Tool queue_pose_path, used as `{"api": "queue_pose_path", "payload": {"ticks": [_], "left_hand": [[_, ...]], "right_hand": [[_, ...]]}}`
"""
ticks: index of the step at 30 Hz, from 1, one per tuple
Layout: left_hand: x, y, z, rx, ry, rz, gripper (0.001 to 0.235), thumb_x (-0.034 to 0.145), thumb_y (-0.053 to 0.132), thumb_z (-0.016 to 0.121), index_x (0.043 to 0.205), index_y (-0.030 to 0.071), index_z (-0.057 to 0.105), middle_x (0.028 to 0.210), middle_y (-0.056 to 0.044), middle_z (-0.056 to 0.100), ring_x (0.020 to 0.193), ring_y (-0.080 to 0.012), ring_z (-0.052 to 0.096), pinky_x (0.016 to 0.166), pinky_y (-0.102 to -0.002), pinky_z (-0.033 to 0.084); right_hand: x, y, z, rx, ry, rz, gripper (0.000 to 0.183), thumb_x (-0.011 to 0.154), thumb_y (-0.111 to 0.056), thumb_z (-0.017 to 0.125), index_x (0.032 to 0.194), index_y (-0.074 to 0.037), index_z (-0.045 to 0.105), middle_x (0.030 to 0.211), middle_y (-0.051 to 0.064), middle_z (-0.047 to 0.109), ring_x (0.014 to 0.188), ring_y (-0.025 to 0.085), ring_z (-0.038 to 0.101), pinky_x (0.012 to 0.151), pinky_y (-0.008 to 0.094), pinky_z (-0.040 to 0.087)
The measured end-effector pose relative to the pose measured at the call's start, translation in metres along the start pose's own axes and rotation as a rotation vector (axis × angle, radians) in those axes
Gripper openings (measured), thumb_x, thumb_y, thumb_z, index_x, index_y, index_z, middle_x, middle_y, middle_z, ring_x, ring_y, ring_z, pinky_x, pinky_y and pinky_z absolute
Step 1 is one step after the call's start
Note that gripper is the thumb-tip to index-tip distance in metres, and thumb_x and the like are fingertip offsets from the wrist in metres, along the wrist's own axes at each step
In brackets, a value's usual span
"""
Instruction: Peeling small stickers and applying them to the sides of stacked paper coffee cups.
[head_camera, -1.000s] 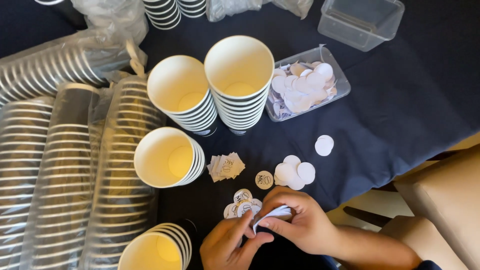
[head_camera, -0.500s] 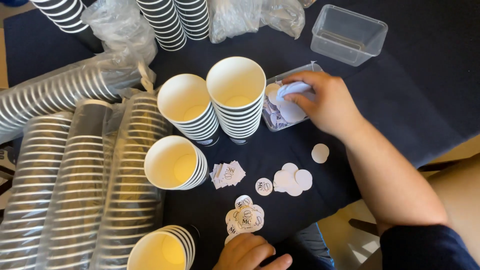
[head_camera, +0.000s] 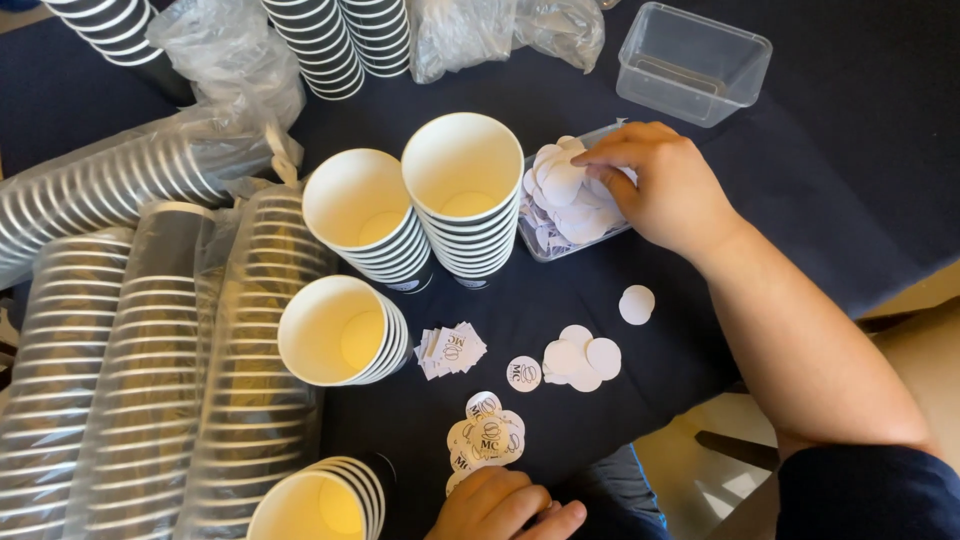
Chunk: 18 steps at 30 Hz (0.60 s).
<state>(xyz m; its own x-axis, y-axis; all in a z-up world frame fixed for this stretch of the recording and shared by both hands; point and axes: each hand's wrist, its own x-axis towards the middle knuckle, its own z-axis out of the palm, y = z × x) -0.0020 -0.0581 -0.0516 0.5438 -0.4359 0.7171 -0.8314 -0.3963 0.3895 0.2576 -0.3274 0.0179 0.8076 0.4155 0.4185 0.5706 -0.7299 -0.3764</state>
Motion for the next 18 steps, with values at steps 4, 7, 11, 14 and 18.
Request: {"api": "queue_pose_path", "payload": {"ticks": [4,7,11,14,18], "left_hand": [[0.006,0.003,0.000,0.005,0.001,-0.025,0.032,0.091,0.004,0.075,0.120,0.017,0.072,0.082,-0.001,0.060,0.066,-0.0166,0.061,0.055,-0.033,0.054],[0.009,0.004,0.001,0.015,0.005,-0.038,0.031,0.092,0.004,0.073,0.120,0.017,0.071,0.082,-0.001,0.059,0.065,-0.0162,0.060,0.055,-0.033,0.052],[0.006,0.003,0.002,0.021,-0.008,-0.040,0.034,0.091,0.003,0.072,0.121,0.018,0.071,0.082,-0.001,0.059,0.065,-0.0161,0.060,0.055,-0.033,0.053],[0.007,0.002,0.001,0.024,-0.019,-0.035,0.036,0.091,0.001,0.070,0.122,0.018,0.070,0.083,-0.001,0.060,0.066,-0.0160,0.061,0.056,-0.033,0.054],[0.010,0.003,0.001,0.040,-0.001,-0.038,0.035,0.091,0.001,0.068,0.120,0.019,0.070,0.080,0.001,0.061,0.066,-0.0140,0.062,0.058,-0.032,0.055]], "right_hand": [[-0.006,0.003,-0.004,-0.011,0.001,0.035,0.017,0.098,-0.010,0.077,0.115,-0.012,0.080,0.105,0.006,0.070,0.097,0.025,0.064,0.090,0.038,0.052],[0.000,0.000,-0.011,-0.006,-0.041,0.189,0.021,0.091,-0.015,0.082,0.110,-0.014,0.074,0.099,0.003,0.069,0.079,0.018,0.062,0.076,0.033,0.048],[-0.001,-0.001,-0.013,-0.002,-0.016,0.289,0.027,0.092,-0.029,0.085,0.109,-0.013,0.073,0.096,0.000,0.072,0.078,0.015,0.062,0.071,0.031,0.048],[-0.008,0.000,-0.009,-0.057,0.061,0.247,0.021,0.096,-0.027,0.081,0.104,-0.010,0.072,0.095,0.003,0.070,0.074,0.017,0.061,0.069,0.033,0.048],[-0.019,0.003,-0.008,-0.117,0.067,0.327,0.029,0.094,-0.026,0.089,0.091,-0.013,0.063,0.077,-0.002,0.062,0.066,0.014,0.056,0.063,0.029,0.043]]}}
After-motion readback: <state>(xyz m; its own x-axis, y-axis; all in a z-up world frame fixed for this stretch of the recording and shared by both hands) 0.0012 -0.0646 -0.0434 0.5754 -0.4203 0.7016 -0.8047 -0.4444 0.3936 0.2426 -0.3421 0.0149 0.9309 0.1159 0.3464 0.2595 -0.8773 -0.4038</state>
